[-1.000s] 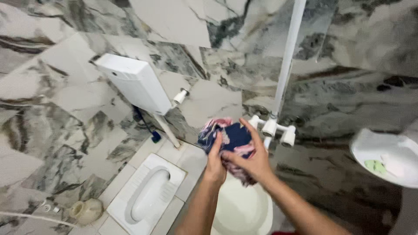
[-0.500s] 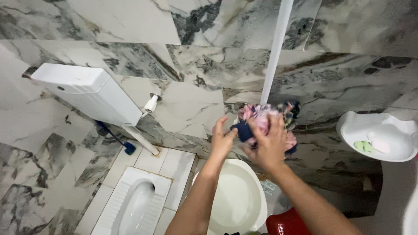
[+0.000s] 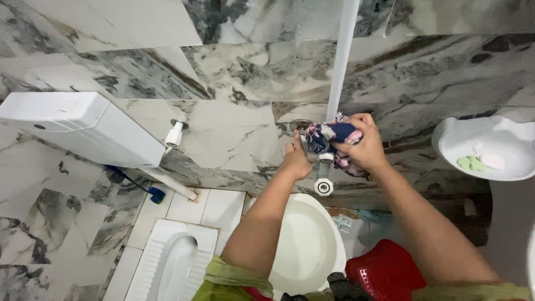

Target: The person washes a floral-patterned cloth by hand in a bathroom sink. They wet the cloth under the tap, scrub it with their hands, rinse it thoroughly, and wring out excess water repeatedly.

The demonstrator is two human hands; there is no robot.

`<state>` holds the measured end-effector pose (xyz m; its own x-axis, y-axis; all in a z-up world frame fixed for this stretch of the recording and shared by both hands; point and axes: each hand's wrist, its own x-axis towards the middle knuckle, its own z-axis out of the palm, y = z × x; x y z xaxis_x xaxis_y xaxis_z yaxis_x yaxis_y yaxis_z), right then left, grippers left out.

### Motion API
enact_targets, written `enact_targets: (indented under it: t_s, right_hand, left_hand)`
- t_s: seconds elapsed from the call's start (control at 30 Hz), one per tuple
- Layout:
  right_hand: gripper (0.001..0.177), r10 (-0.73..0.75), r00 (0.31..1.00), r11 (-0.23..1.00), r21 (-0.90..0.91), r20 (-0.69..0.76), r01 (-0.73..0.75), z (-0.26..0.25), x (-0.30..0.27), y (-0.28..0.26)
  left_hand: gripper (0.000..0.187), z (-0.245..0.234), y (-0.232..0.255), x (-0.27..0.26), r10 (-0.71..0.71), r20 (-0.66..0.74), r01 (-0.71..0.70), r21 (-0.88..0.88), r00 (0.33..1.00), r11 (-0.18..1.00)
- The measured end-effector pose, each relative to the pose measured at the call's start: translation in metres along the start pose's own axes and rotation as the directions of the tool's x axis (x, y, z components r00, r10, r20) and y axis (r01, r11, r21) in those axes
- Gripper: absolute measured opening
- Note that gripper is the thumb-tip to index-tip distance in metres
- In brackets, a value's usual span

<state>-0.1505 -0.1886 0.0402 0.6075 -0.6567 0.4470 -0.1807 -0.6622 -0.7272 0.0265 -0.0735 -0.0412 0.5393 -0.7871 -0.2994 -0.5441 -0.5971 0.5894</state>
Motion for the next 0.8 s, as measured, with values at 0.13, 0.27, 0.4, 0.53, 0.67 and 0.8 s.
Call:
enact_targets:
  t_s: [0.13, 0.27, 0.4, 0.53, 0.67, 0.8]
  right_hand:
    - [0.056, -0.101, 0.995, 0.98, -0.175, -0.008, 0.098, -0.003, -0.035, -0.044]
    - [0.059, -0.246, 0.965, 0.896, -0.36, 0.086, 0.261, -0.01, -0.053, -0.062]
    - [0.055, -0.013, 0.998, 0.98, -0.197, -0.057, 0.001, 0.006, -0.026, -0.039]
    - [0.052, -0.028, 0.993, 0.99, -0.14, -0.113, 0.012, 0.011, -0.007, -0.029]
    - [0.059, -0.059, 0.998, 0.965, -0.255, 0.006, 0.058, 0.0, -0.032, -0.048]
    - [0.056, 0.0, 1.0, 0.962, -0.271, -0.017, -0.004, 0.001, -0.049, -0.062]
  left_hand:
    - [0.124, 0.014, -0.019, 0.029, 0.188, 0.026, -0.189, 0.219, 0.982, 0.957]
    - [0.126, -0.001, -0.001, 0.012, 0.047, 0.14, -0.069, 0.152, 0.989, 0.986]
    - [0.128, -0.025, 0.025, -0.01, -0.154, 0.191, 0.124, 0.161, 0.969, 0.979]
    - [0.124, -0.03, 0.025, -0.014, -0.101, 0.144, 0.082, 0.132, 0.984, 0.988]
    - [0.123, -0.032, 0.024, -0.017, -0.077, 0.152, 0.059, 0.12, 0.985, 0.991]
    - [0.123, -0.029, 0.02, -0.015, -0.05, 0.162, 0.034, 0.101, 0.986, 0.994]
